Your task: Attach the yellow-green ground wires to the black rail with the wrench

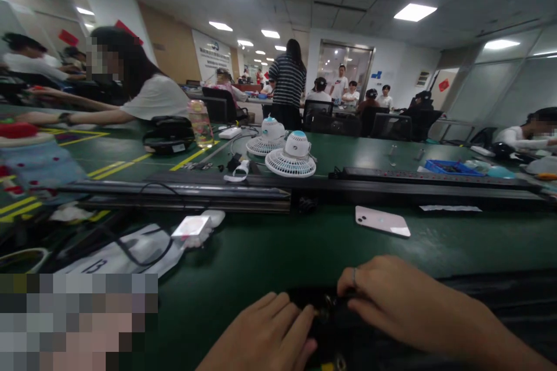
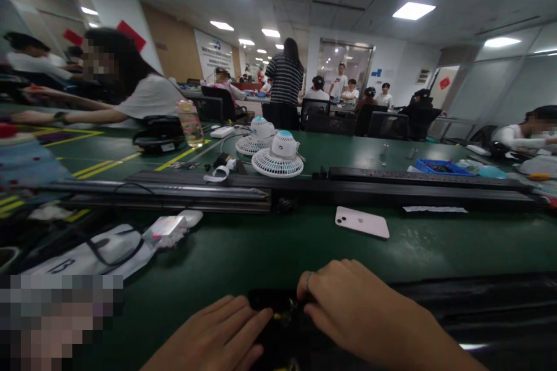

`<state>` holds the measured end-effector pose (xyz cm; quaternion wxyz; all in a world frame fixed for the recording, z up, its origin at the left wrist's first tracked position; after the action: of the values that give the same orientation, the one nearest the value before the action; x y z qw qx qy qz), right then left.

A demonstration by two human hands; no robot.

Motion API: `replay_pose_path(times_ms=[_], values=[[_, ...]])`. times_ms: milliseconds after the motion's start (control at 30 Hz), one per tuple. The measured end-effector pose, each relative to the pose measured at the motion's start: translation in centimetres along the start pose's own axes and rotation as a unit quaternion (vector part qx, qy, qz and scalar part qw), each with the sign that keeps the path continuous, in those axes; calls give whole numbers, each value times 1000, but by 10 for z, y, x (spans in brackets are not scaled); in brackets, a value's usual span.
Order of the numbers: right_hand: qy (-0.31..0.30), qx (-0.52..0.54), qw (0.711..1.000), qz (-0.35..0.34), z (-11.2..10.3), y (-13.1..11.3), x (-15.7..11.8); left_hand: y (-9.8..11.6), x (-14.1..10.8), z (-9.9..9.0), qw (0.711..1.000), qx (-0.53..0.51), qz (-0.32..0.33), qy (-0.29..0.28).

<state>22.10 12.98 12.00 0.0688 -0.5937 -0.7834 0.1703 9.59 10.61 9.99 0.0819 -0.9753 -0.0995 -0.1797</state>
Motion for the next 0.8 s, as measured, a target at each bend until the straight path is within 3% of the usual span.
replay_pose_path(times_ms=[67,167,433,800], values=[[-6,5,1000,0,-1,1,-1,3,1,9,998,-33,-16,-56],[-16,8,1000,3,-1,6,-1,5,2,14,994,-62,-21,-86],[-30,56,998,-15,-5,8,0,6,2,13,993,-99,13,-64],[-76,55,995,-46,4,0,-5,-5,-1,19,980,-171,-78,-69]])
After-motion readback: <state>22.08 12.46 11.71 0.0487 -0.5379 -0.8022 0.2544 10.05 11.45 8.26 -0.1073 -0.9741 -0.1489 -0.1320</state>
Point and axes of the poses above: each hand's wrist, its own x-axis towards the middle knuckle, its own z-axis out of the palm, y = z × x, the point moved 10 cm from there along x, towards the middle knuckle, and after that the axes turned 14 degrees about z, right-handed, at the moved point
